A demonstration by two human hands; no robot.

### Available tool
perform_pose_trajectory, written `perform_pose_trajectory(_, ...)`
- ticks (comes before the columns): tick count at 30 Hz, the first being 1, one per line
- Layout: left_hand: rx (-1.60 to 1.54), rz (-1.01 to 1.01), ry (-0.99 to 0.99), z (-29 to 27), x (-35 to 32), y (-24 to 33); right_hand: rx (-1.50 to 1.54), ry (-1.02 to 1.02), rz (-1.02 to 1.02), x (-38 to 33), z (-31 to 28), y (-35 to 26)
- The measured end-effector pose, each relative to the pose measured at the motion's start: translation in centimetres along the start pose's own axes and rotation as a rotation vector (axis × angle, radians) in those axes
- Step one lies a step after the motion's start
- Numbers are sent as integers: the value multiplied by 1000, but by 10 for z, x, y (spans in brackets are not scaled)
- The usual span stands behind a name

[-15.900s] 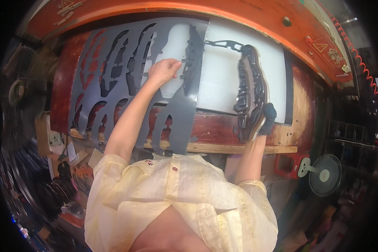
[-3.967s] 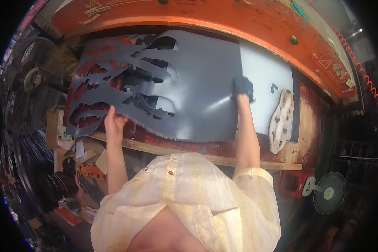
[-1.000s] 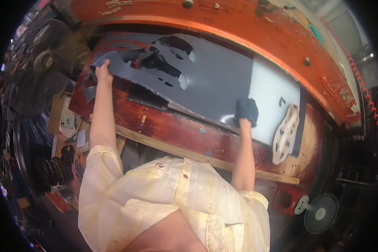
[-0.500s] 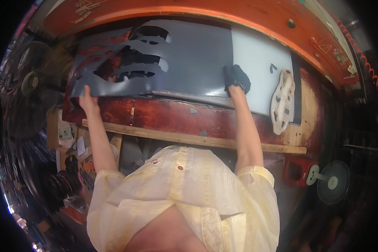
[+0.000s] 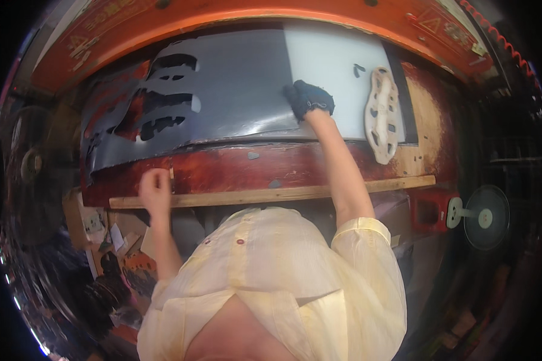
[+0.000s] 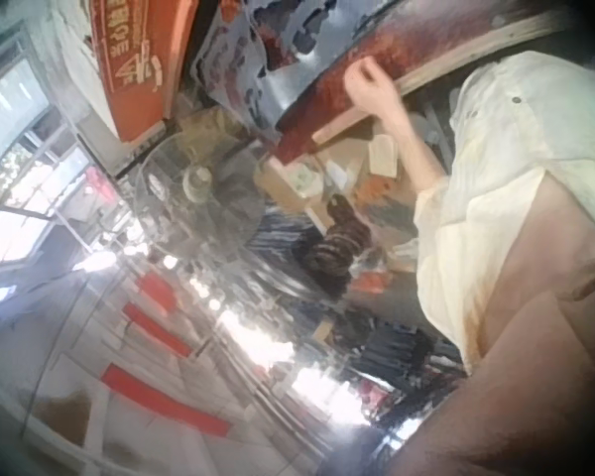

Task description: The person removes cutout pieces from a perforated sheet on a die-cutting machine. They repeatedly pull out individual cutouts by hand and place them aside, then feed the sheet back through the machine to continue removing more pieces.

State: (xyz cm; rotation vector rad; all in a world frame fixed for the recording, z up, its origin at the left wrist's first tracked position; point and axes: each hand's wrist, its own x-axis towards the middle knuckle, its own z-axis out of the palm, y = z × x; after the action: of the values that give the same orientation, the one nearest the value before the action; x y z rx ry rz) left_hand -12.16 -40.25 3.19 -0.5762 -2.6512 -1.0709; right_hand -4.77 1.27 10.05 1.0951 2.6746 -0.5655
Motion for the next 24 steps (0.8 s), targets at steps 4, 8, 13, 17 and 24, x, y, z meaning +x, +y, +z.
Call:
perform_pose_trajectory(4, 9, 252, -138, 36, -48, 35, 61, 516, -8, -39, -2, 68)
perform_pose_trajectory(8, 99, 292, -8, 52, -59, 33, -143, 587, 308, -66, -24, 147)
perform_pose_trajectory(13, 74, 154, 97, 66, -47, 32, -160, 299, 296, -50, -19, 188)
perform_pose_trajectory(17, 3, 152, 156, 62, -46, 35, -217, 335, 219, -34, -16, 207)
perform_pose_trajectory(24, 15, 166, 173, 62, -47, 34, 805, 340, 146, -44, -42, 178)
